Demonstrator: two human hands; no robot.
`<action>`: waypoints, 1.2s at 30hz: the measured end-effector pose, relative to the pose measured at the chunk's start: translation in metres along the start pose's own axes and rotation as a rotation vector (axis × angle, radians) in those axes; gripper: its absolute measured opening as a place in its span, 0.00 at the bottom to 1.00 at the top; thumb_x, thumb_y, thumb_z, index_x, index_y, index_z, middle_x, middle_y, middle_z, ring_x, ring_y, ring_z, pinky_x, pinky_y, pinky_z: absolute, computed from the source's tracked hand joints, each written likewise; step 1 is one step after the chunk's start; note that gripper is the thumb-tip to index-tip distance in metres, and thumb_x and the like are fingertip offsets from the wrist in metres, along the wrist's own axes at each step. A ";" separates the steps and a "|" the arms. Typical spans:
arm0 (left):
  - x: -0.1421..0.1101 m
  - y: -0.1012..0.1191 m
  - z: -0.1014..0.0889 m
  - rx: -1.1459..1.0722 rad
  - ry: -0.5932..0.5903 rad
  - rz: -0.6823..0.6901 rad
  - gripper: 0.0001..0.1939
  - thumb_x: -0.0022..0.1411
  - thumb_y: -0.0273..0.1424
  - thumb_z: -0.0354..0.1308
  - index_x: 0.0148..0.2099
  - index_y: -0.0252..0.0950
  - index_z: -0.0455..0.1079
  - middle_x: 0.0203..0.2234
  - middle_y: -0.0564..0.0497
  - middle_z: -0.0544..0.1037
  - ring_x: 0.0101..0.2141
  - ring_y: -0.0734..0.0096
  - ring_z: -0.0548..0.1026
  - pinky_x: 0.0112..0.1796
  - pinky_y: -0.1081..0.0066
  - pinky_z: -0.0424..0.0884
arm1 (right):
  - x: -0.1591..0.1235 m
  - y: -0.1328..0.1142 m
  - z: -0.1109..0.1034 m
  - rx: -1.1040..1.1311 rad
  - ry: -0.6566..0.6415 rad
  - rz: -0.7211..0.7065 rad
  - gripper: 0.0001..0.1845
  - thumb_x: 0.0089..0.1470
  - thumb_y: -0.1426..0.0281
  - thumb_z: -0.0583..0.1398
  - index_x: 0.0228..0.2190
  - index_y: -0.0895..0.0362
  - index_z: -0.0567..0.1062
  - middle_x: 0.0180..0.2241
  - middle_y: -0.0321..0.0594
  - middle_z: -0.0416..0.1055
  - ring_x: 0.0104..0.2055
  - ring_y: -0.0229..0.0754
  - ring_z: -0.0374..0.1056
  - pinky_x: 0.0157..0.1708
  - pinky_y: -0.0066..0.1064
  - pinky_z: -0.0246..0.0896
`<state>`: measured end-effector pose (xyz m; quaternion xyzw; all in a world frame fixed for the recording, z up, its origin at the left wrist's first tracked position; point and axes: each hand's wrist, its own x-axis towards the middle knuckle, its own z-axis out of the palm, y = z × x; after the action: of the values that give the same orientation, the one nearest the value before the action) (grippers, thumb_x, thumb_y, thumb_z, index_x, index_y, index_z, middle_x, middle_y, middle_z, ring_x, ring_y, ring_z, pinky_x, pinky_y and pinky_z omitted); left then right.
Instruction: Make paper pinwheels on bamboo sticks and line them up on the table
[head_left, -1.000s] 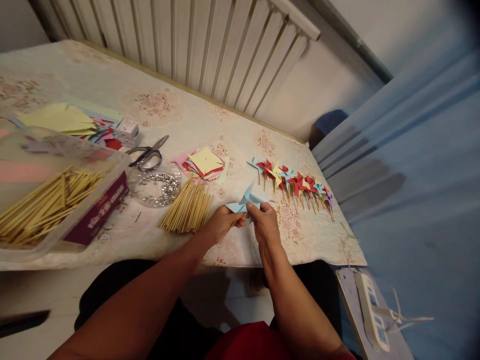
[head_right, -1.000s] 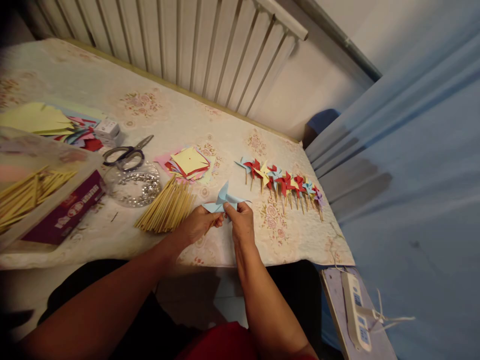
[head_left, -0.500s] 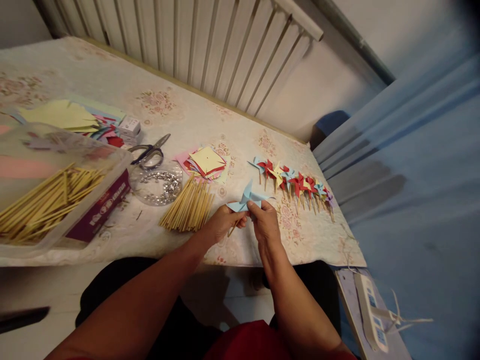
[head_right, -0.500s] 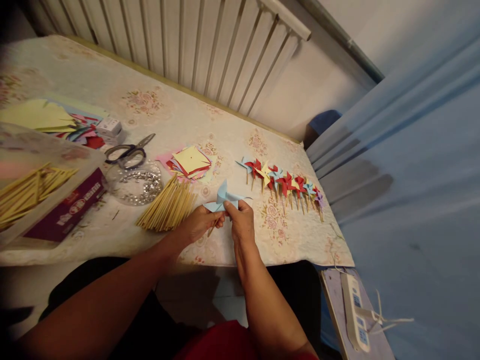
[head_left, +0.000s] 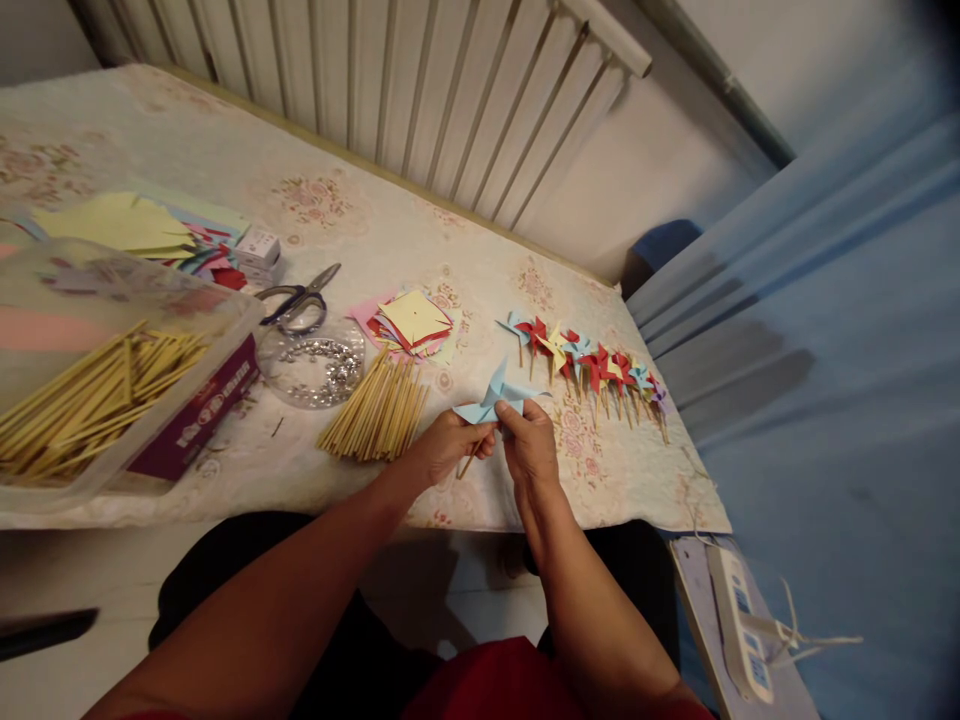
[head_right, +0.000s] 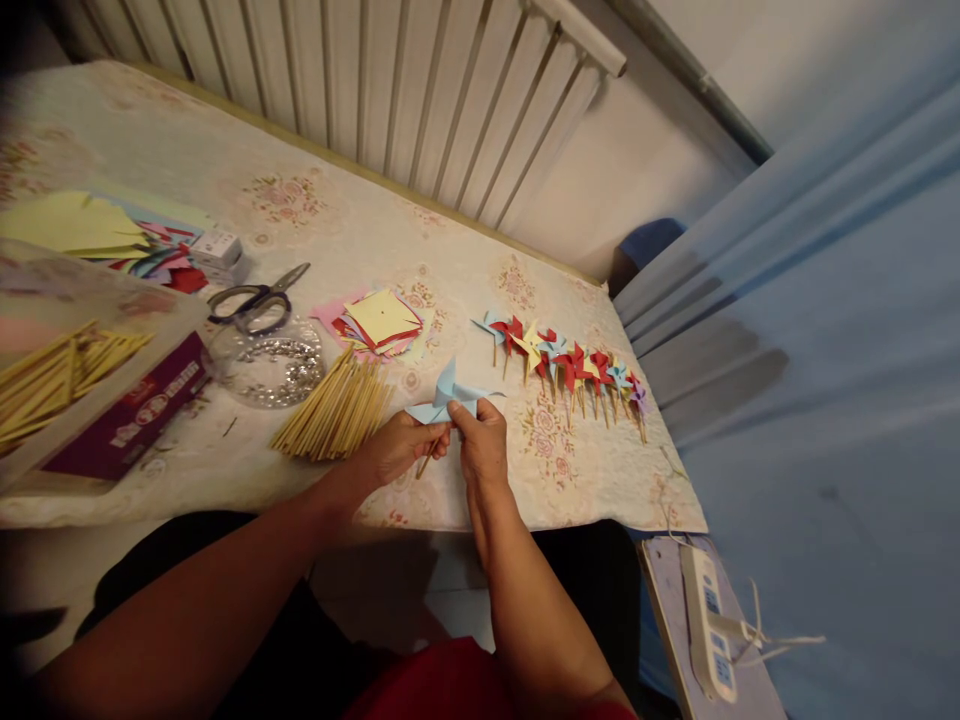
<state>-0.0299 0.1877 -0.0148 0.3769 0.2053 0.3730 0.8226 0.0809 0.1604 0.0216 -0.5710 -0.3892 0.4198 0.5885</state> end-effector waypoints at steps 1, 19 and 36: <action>0.000 0.000 0.000 -0.007 -0.002 -0.010 0.15 0.49 0.39 0.65 0.27 0.32 0.68 0.19 0.54 0.70 0.21 0.76 0.67 0.28 0.70 0.62 | 0.000 0.000 0.000 -0.003 -0.004 0.002 0.15 0.44 0.60 0.64 0.22 0.54 0.65 0.18 0.28 0.63 0.18 0.34 0.57 0.19 0.28 0.57; -0.002 0.003 -0.006 0.269 -0.050 -0.051 0.13 0.50 0.38 0.62 0.30 0.33 0.67 0.23 0.54 0.71 0.25 0.76 0.67 0.30 0.72 0.60 | 0.008 0.004 -0.026 0.289 -0.068 0.131 0.15 0.40 0.60 0.70 0.26 0.57 0.75 0.22 0.32 0.69 0.24 0.33 0.63 0.25 0.25 0.61; 0.002 0.001 -0.009 0.247 0.166 0.048 0.10 0.47 0.34 0.61 0.26 0.34 0.64 0.18 0.57 0.67 0.21 0.79 0.63 0.26 0.74 0.60 | -0.024 0.052 -0.046 0.045 -0.302 0.306 0.11 0.41 0.64 0.69 0.27 0.58 0.78 0.25 0.38 0.75 0.22 0.32 0.62 0.23 0.25 0.55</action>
<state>-0.0348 0.1947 -0.0198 0.4481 0.3078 0.3944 0.7409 0.1129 0.1221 -0.0322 -0.5406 -0.3724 0.5936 0.4655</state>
